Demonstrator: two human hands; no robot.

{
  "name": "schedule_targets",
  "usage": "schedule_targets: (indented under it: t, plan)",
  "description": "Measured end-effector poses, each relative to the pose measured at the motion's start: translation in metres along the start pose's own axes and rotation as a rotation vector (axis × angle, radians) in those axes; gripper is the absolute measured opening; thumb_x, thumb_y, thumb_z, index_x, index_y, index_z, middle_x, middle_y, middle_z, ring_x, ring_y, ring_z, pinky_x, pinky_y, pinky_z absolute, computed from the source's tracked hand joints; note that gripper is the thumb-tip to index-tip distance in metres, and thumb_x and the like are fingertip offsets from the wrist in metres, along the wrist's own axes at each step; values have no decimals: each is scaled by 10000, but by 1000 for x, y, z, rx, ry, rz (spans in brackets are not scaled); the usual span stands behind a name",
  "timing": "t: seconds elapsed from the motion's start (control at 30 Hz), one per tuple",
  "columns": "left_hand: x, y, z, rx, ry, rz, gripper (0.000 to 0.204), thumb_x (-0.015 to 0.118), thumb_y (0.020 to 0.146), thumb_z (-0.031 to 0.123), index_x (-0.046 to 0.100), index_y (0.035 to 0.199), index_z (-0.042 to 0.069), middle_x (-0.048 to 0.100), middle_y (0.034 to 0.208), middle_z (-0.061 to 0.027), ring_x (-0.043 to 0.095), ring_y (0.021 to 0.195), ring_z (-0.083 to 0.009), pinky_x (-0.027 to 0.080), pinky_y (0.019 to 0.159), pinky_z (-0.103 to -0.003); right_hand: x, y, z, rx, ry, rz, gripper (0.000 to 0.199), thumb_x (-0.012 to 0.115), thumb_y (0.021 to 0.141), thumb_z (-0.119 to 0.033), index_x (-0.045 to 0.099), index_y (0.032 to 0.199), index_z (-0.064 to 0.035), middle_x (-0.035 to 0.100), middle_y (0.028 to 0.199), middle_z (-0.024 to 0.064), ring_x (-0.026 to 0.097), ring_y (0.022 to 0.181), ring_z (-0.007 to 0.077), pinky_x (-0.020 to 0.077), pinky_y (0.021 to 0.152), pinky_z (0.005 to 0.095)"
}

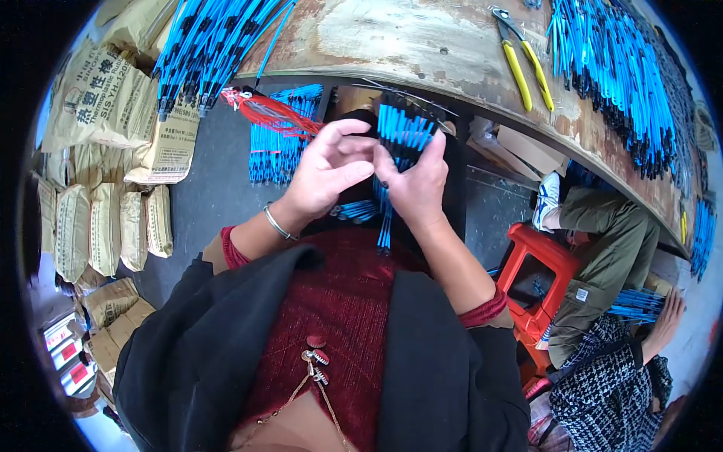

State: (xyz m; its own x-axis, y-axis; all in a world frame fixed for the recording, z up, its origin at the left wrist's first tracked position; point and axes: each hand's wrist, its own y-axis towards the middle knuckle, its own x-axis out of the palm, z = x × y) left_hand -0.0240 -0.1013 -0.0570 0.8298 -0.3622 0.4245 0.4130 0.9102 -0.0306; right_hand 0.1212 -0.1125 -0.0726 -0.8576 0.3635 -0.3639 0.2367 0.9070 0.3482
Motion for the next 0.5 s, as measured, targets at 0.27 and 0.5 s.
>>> schedule_targets:
  t: [0.27,0.5]
  plan:
    - [-4,30,33,68,294,-62,208,612,832,54,603,1035,9,599,854,-15,565,796,-75,470,687,-226,2,-8,-18,149,138,-112,414,748,710,-152,527,1033,-17,652,879,94,614,759,140,486,721,284]
    - [-3,36,30,72,306,-1,144,609,844,116,650,883,-17,626,775,-4,551,752,-64,461,669,-223,7,-1,-12,103,168,-100,312,703,755,-133,556,1002,-11,657,860,97,615,768,123,490,721,288]
